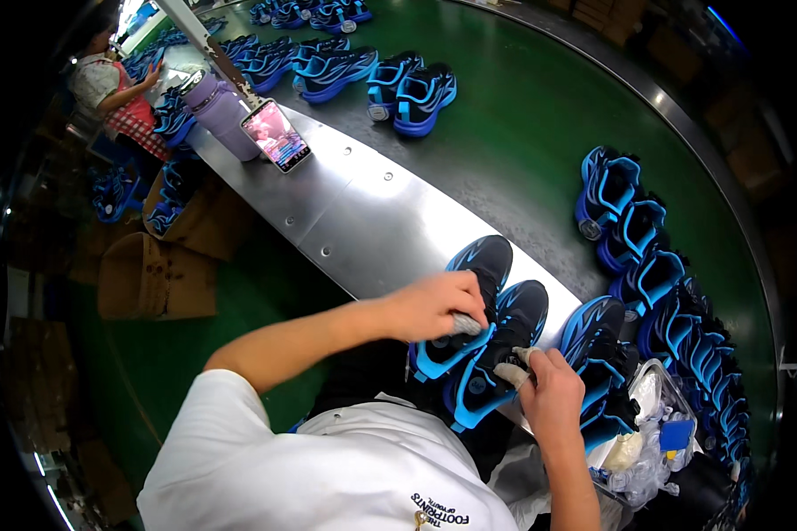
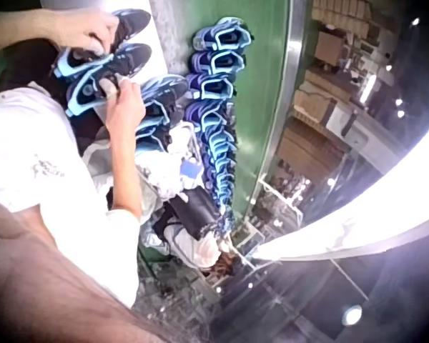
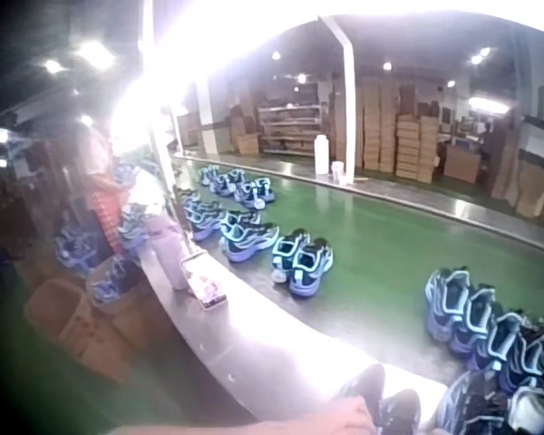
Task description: The person cleans the interior and exterior surfaces of black and blue sneakers. The person uses a small cloth to wipe the inside of the heel, the tongue area, and the outer soles of several shoes taken from a conveyor belt.
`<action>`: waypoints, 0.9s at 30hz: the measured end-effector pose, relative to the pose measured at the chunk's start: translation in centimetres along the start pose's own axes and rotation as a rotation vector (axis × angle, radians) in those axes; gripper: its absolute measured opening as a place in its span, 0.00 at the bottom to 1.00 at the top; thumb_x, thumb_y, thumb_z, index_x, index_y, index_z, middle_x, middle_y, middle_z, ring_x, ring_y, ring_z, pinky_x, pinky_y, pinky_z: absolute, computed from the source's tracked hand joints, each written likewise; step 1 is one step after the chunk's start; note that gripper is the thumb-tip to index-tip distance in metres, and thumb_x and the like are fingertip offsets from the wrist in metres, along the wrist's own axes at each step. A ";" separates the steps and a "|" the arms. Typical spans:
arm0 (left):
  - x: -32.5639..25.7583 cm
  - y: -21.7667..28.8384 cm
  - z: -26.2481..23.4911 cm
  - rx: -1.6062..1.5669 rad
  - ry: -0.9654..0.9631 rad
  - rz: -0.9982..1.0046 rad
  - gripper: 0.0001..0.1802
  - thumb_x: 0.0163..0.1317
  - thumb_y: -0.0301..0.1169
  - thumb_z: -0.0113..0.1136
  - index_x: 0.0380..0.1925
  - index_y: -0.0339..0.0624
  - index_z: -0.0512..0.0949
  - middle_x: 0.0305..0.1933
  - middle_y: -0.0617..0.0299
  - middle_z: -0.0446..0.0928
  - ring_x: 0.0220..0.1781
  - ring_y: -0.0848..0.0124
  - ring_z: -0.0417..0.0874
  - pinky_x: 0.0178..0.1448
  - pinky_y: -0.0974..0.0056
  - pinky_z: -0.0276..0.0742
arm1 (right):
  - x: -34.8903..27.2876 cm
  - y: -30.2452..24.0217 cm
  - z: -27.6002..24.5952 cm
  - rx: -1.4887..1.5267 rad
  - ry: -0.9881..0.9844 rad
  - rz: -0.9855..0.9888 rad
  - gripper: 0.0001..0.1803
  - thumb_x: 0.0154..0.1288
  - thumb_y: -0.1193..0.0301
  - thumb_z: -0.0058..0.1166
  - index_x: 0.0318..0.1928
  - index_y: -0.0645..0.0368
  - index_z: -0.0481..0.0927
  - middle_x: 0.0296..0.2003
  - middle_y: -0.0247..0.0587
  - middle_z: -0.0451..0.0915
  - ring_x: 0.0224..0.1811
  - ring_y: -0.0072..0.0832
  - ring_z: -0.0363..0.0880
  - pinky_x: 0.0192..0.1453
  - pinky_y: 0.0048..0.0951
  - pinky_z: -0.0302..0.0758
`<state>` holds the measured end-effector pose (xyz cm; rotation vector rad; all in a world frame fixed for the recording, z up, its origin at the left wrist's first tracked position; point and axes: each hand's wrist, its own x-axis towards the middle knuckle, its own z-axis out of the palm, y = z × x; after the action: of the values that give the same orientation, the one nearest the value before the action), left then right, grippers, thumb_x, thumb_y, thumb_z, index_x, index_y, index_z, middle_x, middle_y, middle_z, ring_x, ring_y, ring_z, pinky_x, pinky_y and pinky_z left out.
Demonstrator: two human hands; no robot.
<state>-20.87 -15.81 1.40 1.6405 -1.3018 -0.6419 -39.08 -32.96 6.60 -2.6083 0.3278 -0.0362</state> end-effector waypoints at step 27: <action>-3.7 7.4 7.5 -0.250 -0.033 -0.303 0.08 0.64 0.29 0.58 0.39 0.36 0.78 0.39 0.54 0.80 0.35 0.64 0.80 0.41 0.62 0.76 | -0.6 1.3 -0.3 0.275 -0.056 -0.003 0.20 0.53 0.71 0.67 0.49 0.55 0.83 0.29 0.40 0.72 0.28 0.31 0.72 0.34 0.29 0.71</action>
<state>-31.69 -14.98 4.08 1.6356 -0.9572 -0.9762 -39.96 -34.04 6.28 -2.3327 0.2774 -0.0080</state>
